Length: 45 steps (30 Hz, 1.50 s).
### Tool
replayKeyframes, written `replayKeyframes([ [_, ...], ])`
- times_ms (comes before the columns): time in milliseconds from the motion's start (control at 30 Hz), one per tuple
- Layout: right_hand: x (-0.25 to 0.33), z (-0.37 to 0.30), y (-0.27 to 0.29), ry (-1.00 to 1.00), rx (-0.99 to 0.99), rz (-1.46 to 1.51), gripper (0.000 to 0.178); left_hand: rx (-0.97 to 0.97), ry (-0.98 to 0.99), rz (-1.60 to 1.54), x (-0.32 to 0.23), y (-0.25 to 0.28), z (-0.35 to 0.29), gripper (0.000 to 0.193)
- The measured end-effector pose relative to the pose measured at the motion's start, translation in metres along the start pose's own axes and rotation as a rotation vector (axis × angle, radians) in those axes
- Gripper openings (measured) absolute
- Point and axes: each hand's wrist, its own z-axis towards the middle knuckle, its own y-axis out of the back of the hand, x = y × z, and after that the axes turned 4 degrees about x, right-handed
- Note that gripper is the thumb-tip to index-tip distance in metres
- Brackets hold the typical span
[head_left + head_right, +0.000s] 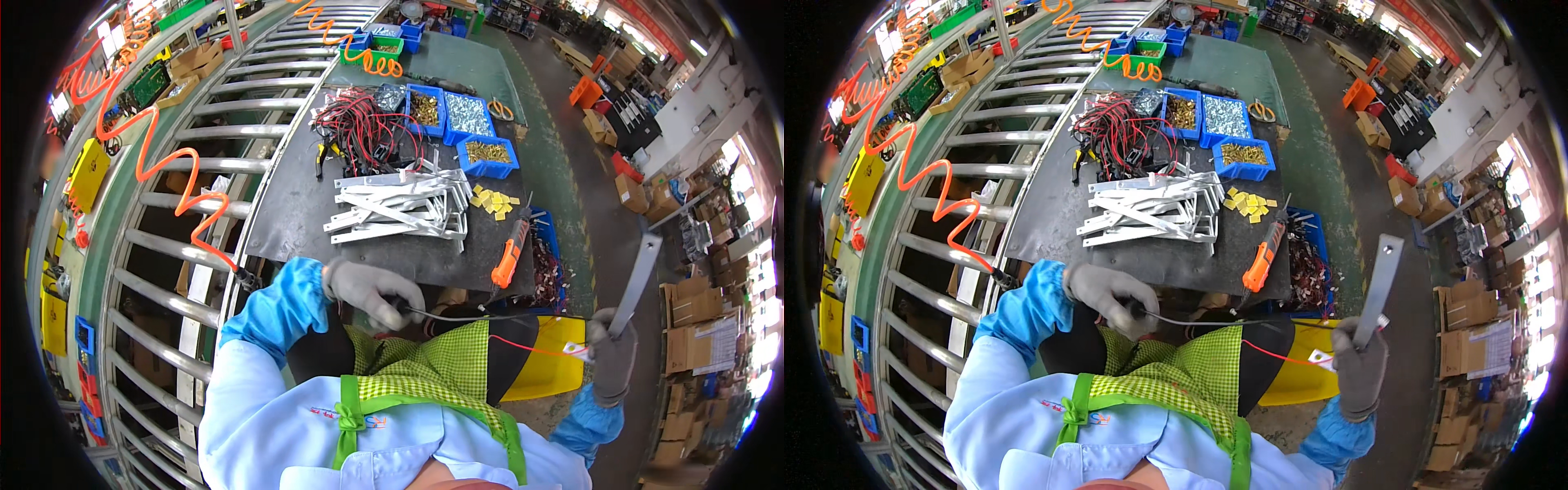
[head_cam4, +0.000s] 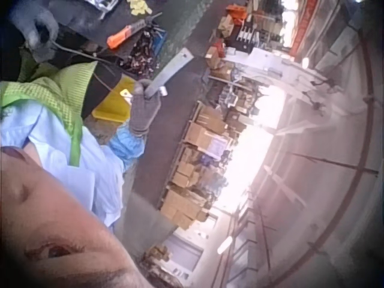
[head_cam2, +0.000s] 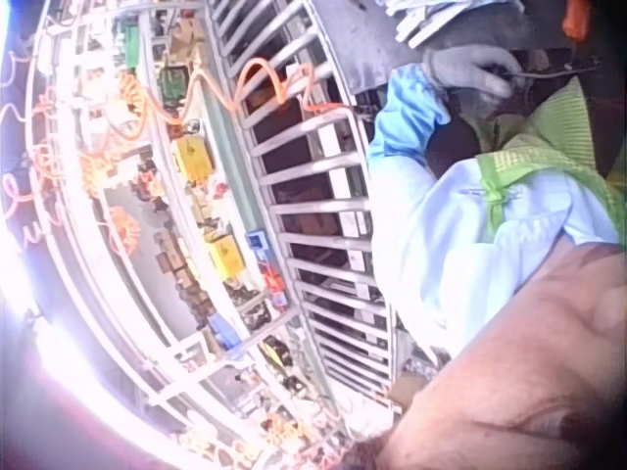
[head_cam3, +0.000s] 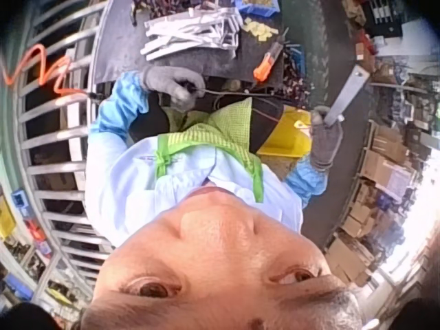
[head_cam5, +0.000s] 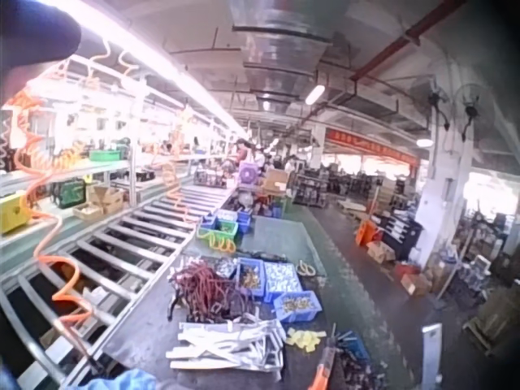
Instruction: Assembling components onto metal strips using screws and an electric screwdriver at a factory workstation.
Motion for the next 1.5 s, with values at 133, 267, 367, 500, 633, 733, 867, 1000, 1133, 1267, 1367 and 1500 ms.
replayKeyframes([
  [133,-0.033,-0.025,-0.012,-0.248,0.185,-0.036,0.023,-0.375,-0.140,-0.040,-0.033,-0.009,-0.044,0.059],
  [267,-0.035,-0.022,-0.035,-0.153,0.197,-0.055,0.045,-0.564,-0.224,-0.160,-0.027,0.004,-0.065,0.042],
  [367,-0.048,-0.010,-0.057,-0.051,0.143,0.123,0.056,-1.040,-0.106,-0.147,-0.029,0.018,-0.035,0.031],
  [500,-0.049,0.002,-0.134,-0.132,0.456,0.180,0.033,-1.090,-0.412,-0.141,0.030,0.071,-0.013,0.029],
  [633,-0.087,-0.005,-0.205,-0.060,0.534,0.391,0.032,-1.086,-0.744,-0.776,0.010,0.058,0.028,0.045],
  [733,-0.098,-0.007,-0.229,-0.112,0.552,0.417,0.035,-1.030,-0.825,-0.786,0.013,0.058,0.033,0.050],
  [867,-0.096,-0.008,-0.242,-0.066,0.538,0.394,0.035,-0.922,-0.959,-0.791,0.021,0.059,0.040,0.049],
  [1000,-0.105,-0.008,-0.255,-0.039,0.492,0.370,0.035,-0.984,-0.857,-0.817,0.018,0.045,0.052,0.047],
  [1133,-0.117,-0.017,-0.263,0.094,0.489,0.252,0.035,-0.932,-0.919,-0.593,0.031,0.046,0.052,0.048],
  [1267,-0.119,-0.020,-0.258,0.022,0.559,0.205,0.034,-1.082,-0.852,-0.448,0.029,0.042,0.051,0.054],
  [1367,-0.116,-0.024,-0.251,-0.024,0.630,0.273,0.033,-1.044,-0.796,-0.407,0.030,0.041,0.049,0.053],
  [1500,-0.103,-0.030,-0.240,-0.200,0.727,0.407,0.030,-1.041,-0.742,-0.392,0.035,0.040,0.051,0.050],
])
